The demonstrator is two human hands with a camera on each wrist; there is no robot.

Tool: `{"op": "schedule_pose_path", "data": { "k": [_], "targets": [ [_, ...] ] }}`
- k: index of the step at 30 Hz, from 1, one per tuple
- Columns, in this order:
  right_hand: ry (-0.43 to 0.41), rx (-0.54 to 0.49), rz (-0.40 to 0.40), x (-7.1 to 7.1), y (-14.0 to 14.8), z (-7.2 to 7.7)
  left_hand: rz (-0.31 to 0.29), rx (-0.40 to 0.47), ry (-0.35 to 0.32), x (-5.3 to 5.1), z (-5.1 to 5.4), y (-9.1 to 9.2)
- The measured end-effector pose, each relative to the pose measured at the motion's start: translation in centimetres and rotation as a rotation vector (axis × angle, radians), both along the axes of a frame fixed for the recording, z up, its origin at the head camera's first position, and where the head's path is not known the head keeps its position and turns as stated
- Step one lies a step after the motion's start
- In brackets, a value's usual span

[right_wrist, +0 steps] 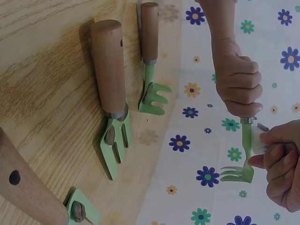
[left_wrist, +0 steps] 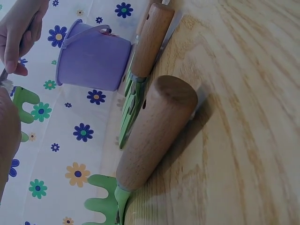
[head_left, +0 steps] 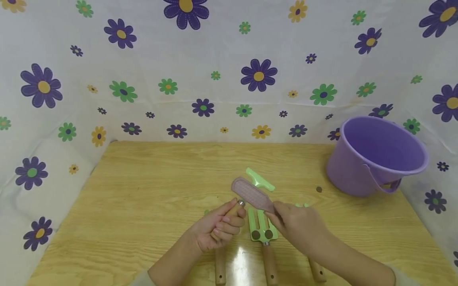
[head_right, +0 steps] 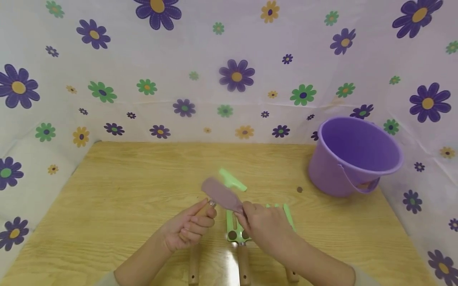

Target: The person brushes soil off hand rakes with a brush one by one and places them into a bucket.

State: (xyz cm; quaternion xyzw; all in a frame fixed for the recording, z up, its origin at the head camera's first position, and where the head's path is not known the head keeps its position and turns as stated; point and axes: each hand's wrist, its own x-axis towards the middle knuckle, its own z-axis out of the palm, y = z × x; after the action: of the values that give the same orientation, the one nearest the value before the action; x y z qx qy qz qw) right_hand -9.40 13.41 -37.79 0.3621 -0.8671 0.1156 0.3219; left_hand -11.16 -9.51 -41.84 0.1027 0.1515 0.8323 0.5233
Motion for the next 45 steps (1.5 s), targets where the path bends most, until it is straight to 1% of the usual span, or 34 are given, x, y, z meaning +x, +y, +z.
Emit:
{"op": "schedule_pose_path", "data": {
  "k": [8, 12, 16, 26, 29, 31, 32, 34, 36, 38, 41, 45],
  "targets": [
    [-0.004, 0.016, -0.008, -0.3, 0.4, -0.1, -0.018, 0.002, -0.028, 0.1, -0.2, 0.0],
    [-0.009, 0.022, 0.002, -0.4, 0.6, -0.1, -0.019, -0.008, -0.026, 0.1, -0.3, 0.0],
    [0.005, 0.029, 0.003, -0.7, 0.9, -0.1, -0.017, -0.014, -0.016, 0.2, -0.5, 0.0],
    [0.005, 0.037, -0.024, -1.3, 1.6, 0.2, -0.010, -0.044, -0.006, 0.3, -0.6, -0.1],
    [0.001, 0.036, -0.039, -1.4, 1.8, 0.4, -0.009, -0.049, 0.008, 0.3, -0.6, -0.1],
    [-0.060, 0.034, -0.047, -1.5, 1.9, 0.5, -0.008, -0.054, 0.012, 0.3, -0.5, -0.1],
    [-0.115, 0.032, -0.055, -1.4, 1.9, 0.7, -0.007, -0.056, 0.014, 0.3, -0.5, -0.1],
    [-0.268, 0.014, -0.081, -1.4, 2.0, 1.0, -0.004, -0.059, 0.017, 0.3, -0.4, -0.1],
    [-0.447, -0.016, -0.120, -1.5, 2.2, 1.5, -0.001, -0.065, 0.019, 0.3, -0.3, -0.1],
    [-0.589, -0.045, -0.160, -1.6, 2.3, 1.8, 0.001, -0.068, 0.018, 0.4, -0.2, 0.0],
    [-0.714, -0.078, -0.173, -1.9, 2.6, 2.1, -0.002, -0.066, 0.011, 0.3, -0.2, 0.0],
    [-0.856, -0.150, -0.156, -2.4, 3.1, 2.3, -0.008, -0.052, 0.004, 0.2, -0.3, -0.1]
  ]
}}
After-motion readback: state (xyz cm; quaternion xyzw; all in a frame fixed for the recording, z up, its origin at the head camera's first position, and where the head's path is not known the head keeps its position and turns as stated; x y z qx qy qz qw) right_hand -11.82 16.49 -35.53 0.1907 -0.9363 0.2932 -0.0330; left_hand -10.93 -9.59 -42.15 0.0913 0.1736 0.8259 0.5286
